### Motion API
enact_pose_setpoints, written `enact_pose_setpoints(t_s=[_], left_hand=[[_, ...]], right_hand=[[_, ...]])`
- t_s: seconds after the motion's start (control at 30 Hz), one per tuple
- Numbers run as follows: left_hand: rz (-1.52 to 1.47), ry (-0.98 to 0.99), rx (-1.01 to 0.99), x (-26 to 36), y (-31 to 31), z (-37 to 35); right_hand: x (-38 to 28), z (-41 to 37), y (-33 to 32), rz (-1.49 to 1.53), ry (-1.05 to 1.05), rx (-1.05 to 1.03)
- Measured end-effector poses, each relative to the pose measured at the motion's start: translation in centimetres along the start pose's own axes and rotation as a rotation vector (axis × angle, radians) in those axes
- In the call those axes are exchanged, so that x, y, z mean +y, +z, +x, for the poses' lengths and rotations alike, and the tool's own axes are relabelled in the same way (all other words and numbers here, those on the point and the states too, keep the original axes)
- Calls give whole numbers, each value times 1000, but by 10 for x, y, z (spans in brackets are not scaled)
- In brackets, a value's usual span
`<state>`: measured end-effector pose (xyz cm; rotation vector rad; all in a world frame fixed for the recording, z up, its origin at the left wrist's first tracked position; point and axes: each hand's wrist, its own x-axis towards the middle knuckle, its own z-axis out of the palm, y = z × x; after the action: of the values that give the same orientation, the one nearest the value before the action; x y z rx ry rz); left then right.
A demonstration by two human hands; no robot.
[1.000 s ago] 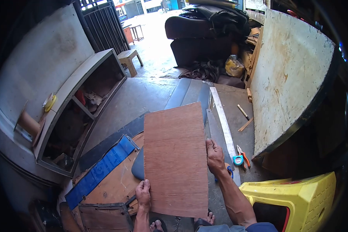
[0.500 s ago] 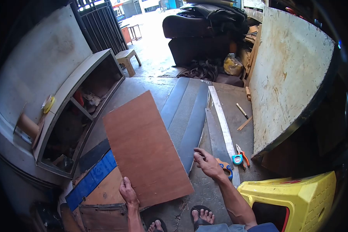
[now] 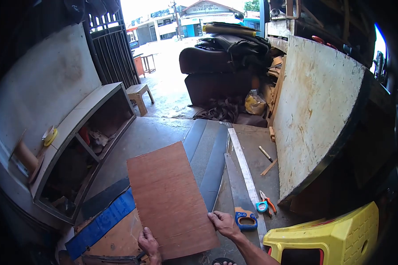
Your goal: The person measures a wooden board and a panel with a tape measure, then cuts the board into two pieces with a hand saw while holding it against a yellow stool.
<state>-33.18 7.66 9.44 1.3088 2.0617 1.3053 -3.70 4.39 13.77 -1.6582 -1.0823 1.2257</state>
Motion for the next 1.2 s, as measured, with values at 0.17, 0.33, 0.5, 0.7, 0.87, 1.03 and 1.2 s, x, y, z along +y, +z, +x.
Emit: enact_pose_setpoints(t_s=[0.17, 0.33, 0.5, 0.7, 0.87, 1.03, 1.2], left_hand=[[-206, -64, -69, -21, 15, 0], [-336, -233, -179, -3, 13, -11], [-193, -217, -251, -8, 9, -7], [-490, -235, 42, 20, 0, -1], [-536, -244, -182, 8, 7, -5], [-756, -354, -532, 20, 9, -18], [-755, -333, -687, 19, 25, -41]], right_hand=[[12, -4, -4, 497, 45, -76], [3, -9, 13, 375, -54, 242], [15, -12, 15, 276, 13, 522], [14, -1, -6, 374, 84, 358], [10, 7, 6, -19, -8, 168], [16, -7, 11, -108, -123, 485], [45, -9, -9, -245, -61, 575]])
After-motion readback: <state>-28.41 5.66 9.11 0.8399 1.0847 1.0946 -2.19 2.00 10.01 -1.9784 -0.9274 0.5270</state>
